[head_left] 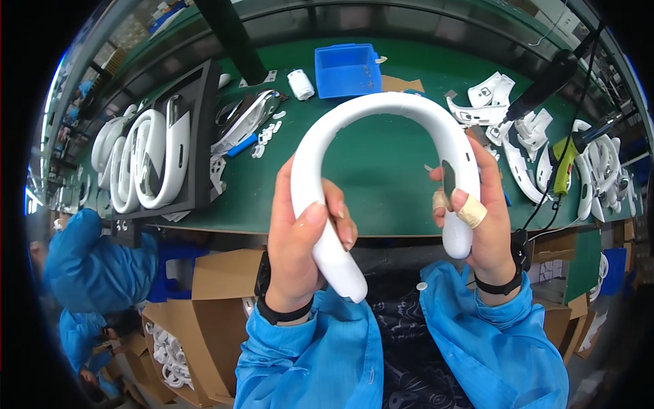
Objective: Assembling the outer casing and internal components of a white and silver portable neck massager.
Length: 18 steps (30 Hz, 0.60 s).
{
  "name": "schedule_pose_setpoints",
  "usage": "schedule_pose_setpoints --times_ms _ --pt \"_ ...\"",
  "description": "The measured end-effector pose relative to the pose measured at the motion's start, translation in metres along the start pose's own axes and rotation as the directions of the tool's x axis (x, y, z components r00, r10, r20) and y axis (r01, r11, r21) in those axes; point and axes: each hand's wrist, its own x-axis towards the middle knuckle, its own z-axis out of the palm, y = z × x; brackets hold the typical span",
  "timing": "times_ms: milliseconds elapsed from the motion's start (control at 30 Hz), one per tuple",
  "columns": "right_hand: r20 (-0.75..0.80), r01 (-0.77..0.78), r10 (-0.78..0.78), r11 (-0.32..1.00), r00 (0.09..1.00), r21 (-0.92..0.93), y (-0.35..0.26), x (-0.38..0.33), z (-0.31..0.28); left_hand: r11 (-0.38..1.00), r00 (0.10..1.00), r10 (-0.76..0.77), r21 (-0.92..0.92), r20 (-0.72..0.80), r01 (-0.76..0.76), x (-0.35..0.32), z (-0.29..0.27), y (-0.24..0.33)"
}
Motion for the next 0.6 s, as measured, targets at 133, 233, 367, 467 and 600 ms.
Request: schedule_pose_setpoints --times_ms 133,233,367,467,600 --pt "-0.002 0.001 -0.001 1.0 1.0 0.02 0.002 -0.002 -0.001 0.994 1.0 0.021 0.107 0.01 -0.022 0.001 0.004 0.0" --pt "-0.009 -0.006 0.006 1.0 1.0 -0.016 0.002 -0.002 -0.001 0.999 1.0 0.008 0.041 0.005 -0.008 0.002 0.004 -0.002" --pt "-0.014 -0.028 0.028 0.998 1.0 -0.052 -0.001 -0.002 -0.001 0.997 0.999 -0.051 -0.065 -0.004 0.051 0.003 -0.001 -0.007" --pt "-0.004 -0.034 0.034 0.999 0.999 -0.039 -0.001 -0.003 -0.004 0.995 0.998 -0.069 -0.07 -0.006 0.069 0.003 0.006 -0.004" --pt "0.038 -0.096 0.093 0.993 0.995 0.075 0.006 0.002 -0.011 0.958 0.991 -0.132 -0.262 -0.032 0.12 0.003 0.006 -0.001"
